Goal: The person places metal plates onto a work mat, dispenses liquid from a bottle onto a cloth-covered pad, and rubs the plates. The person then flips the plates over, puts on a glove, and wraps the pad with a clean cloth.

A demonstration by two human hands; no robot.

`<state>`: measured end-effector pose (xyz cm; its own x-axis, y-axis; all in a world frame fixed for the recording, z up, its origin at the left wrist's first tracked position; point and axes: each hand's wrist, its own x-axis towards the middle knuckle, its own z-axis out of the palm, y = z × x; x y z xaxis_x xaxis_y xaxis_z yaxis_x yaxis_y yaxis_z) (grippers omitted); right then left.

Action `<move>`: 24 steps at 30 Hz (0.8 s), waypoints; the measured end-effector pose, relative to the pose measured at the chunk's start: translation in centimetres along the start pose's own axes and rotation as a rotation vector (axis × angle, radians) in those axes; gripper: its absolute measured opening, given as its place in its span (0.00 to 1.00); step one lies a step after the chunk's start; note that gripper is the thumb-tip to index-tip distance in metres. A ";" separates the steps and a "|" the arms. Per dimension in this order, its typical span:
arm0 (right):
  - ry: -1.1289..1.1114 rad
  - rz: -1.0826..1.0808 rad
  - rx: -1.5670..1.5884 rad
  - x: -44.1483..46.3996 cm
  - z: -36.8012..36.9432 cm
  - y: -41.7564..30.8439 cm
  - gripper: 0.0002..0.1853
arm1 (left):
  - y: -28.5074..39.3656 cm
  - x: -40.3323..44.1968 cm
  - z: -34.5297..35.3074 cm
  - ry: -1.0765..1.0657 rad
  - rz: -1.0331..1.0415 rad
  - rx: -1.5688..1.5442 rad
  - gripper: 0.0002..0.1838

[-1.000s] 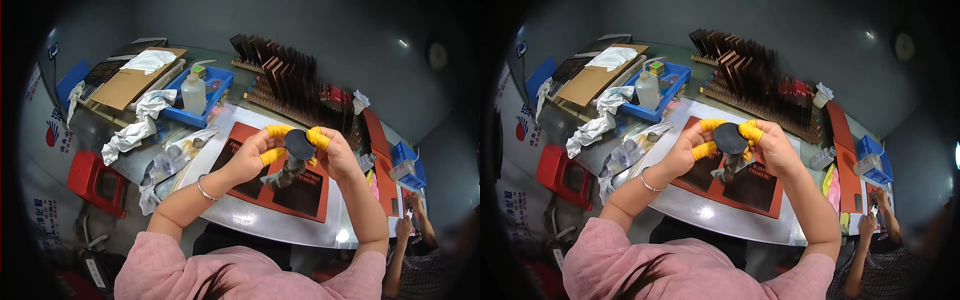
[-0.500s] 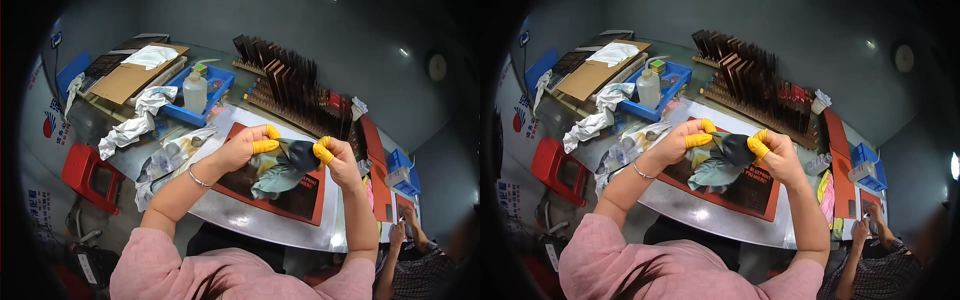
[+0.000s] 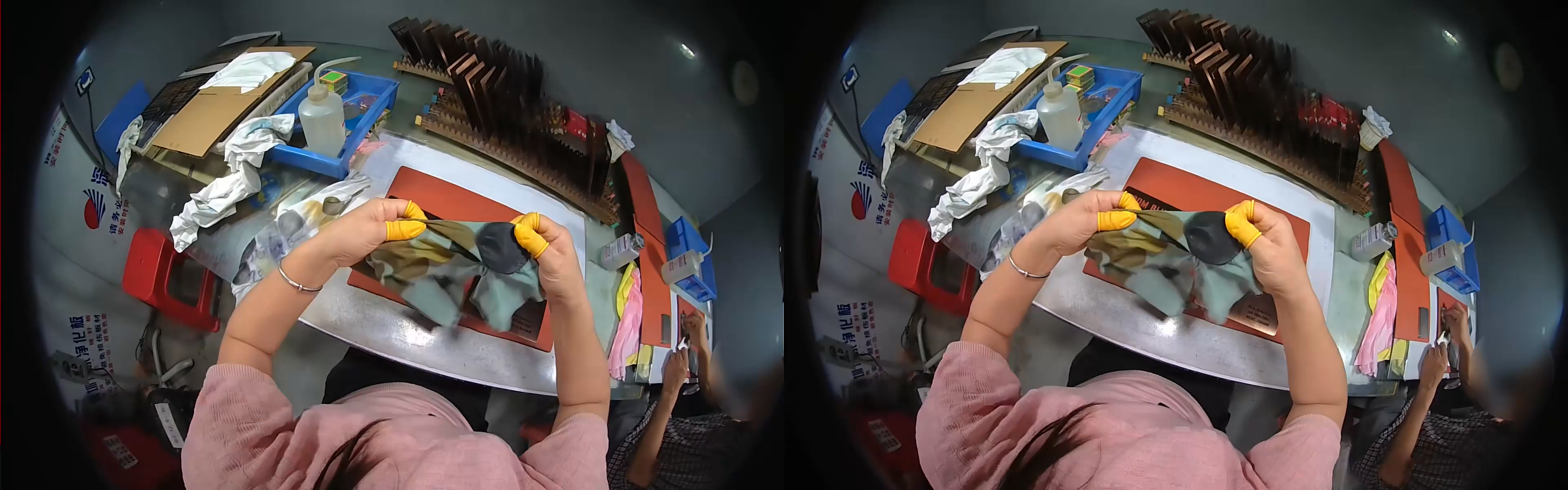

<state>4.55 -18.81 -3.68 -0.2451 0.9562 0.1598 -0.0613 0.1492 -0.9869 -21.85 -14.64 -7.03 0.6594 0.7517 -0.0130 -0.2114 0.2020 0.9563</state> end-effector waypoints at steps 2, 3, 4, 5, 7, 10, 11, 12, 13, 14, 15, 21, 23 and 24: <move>-0.020 0.039 0.007 0.3 -0.5 -0.1 0.04 | -0.1 -0.3 -0.9 -0.001 -0.027 0.028 0.03; -0.093 0.078 -0.005 0.3 -1.0 -0.5 0.05 | 0.0 -0.4 -1.6 -0.086 -0.061 0.030 0.04; -0.167 0.121 -0.017 0.4 -1.3 -0.9 0.06 | 0.0 -0.4 -2.2 -0.170 -0.097 0.027 0.05; -0.202 0.165 -0.049 0.4 -1.4 -1.4 0.06 | 0.2 -0.3 -2.8 -0.205 -0.139 0.052 0.10; -0.184 0.135 -0.169 0.4 -1.2 -2.0 0.07 | 0.7 -0.2 -1.9 -0.312 -0.212 0.270 0.16; -0.149 -0.467 -0.994 0.9 -0.6 -1.5 0.05 | -1.5 0.8 0.2 -0.771 -0.180 0.544 0.18; -0.119 -0.578 -1.192 0.8 -0.2 -0.4 0.06 | -2.3 0.5 1.3 -0.785 -0.150 0.487 0.17; -0.116 -0.650 -1.363 0.5 -0.1 0.8 0.08 | -2.3 0.0 2.6 -0.798 -0.125 0.432 0.18; -0.106 -0.646 -1.348 0.2 0.0 1.9 0.07 | -2.5 -0.5 3.6 -0.856 -0.129 0.489 0.18; -0.100 -0.640 -1.331 -0.1 0.3 2.6 0.07 | -2.4 -0.8 4.4 -0.913 -0.134 0.543 0.18; -0.079 -0.587 -1.298 -0.8 0.8 3.0 0.07 | -0.7 -0.8 5.6 -0.987 -0.341 0.720 0.18; 0.127 -0.128 -0.217 -2.0 1.7 3.5 0.04 | -5.1 -1.4 4.3 -0.515 -0.030 0.258 0.16; 0.130 -0.097 -0.160 -2.3 2.0 3.5 0.05 | -4.8 -1.1 4.2 -0.324 -0.168 -0.099 0.14; 0.133 -0.060 -0.102 -2.3 2.0 3.6 0.05 | -4.5 -0.7 4.0 -0.273 -0.152 -0.177 0.14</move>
<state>2.93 -21.02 -7.54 -0.1131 0.9688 0.2207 0.0279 0.2251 -0.9739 -18.49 -18.53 -10.16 0.8560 0.5146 -0.0499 -0.2021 0.4219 0.8839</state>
